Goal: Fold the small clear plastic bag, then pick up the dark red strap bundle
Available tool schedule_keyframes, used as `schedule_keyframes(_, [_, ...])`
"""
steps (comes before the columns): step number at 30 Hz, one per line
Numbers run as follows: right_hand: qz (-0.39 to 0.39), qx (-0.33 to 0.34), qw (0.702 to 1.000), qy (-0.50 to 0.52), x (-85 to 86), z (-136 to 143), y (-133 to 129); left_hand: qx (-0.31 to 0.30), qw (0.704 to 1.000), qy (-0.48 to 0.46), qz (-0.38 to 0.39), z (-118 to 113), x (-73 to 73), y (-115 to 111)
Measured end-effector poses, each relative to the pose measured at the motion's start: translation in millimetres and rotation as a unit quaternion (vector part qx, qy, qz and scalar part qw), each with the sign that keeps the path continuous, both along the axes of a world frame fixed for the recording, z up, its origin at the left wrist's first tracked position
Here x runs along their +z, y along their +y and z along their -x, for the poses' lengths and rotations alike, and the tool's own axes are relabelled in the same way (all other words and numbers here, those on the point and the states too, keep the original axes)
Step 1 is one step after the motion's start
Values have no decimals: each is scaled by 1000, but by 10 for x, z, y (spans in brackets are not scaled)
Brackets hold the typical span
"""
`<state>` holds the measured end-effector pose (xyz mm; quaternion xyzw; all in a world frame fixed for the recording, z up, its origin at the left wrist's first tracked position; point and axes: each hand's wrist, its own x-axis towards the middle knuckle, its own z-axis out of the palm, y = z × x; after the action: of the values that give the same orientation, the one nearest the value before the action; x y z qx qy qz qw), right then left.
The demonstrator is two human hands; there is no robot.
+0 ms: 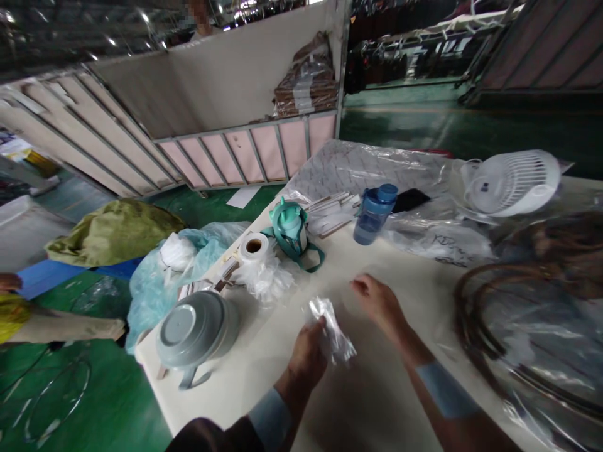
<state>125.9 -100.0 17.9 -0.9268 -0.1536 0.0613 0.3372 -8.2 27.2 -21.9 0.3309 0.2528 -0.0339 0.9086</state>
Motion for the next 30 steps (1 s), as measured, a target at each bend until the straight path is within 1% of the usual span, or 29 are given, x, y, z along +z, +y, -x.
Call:
schedule_keyframes(2, [13, -6, 999, -35, -4, -388, 161, 2, 1000, 16, 3, 12, -35, 71])
schedule_keyframes(5, [35, 45, 996, -70, -22, -840, 548, -30, 999, 33, 11, 54, -78, 143])
schedule_keyframes(8, [109, 109, 985, -78, -22, -1122, 927, -45, 998, 24, 25, 92, -116, 186])
schedule_keyframes(11, [173, 182, 965, -76, 0, -1298, 1158, -50, 998, 10, 43, 105, -149, 213])
schedule_keyframes(14, [175, 262, 945, -90, -2, -1393, 1239, -57, 996, 0, 63, 96, -161, 233])
schedule_keyframes(15, [172, 272, 941, -99, -19, -1404, 1240, -59, 996, -3, 70, 91, -158, 239])
schedule_keyframes(16, [170, 267, 942, -109, -44, -1404, 1233, -61, 995, -6, 77, 85, -153, 243])
schedule_keyframes(18, [170, 233, 949, -124, -115, -1380, 1199, -65, 994, -9, 92, 73, -142, 248])
schedule_keyframes(20, [172, 203, 957, -119, -184, -1350, 1159, -68, 992, -12, 105, 64, -135, 249])
schedule_keyframes(22, [167, 206, 958, -109, -221, -1343, 1142, -69, 992, -16, 106, 59, -136, 248])
schedule_keyframes(24, [158, 227, 955, -110, -213, -1369, 1165, -72, 992, -17, 98, 57, -137, 247])
schedule_keyframes(26, [170, 242, 950, -100, -172, -1408, 1222, -78, 993, -11, 89, 56, -129, 247])
schedule_keyframes(28, [194, 239, 948, -83, -126, -1433, 1290, -79, 994, -3, 82, 57, -113, 246])
schedule_keyframes(30, [208, 220, 950, -79, -97, -1429, 1339, -74, 994, 5, 78, 58, -98, 243])
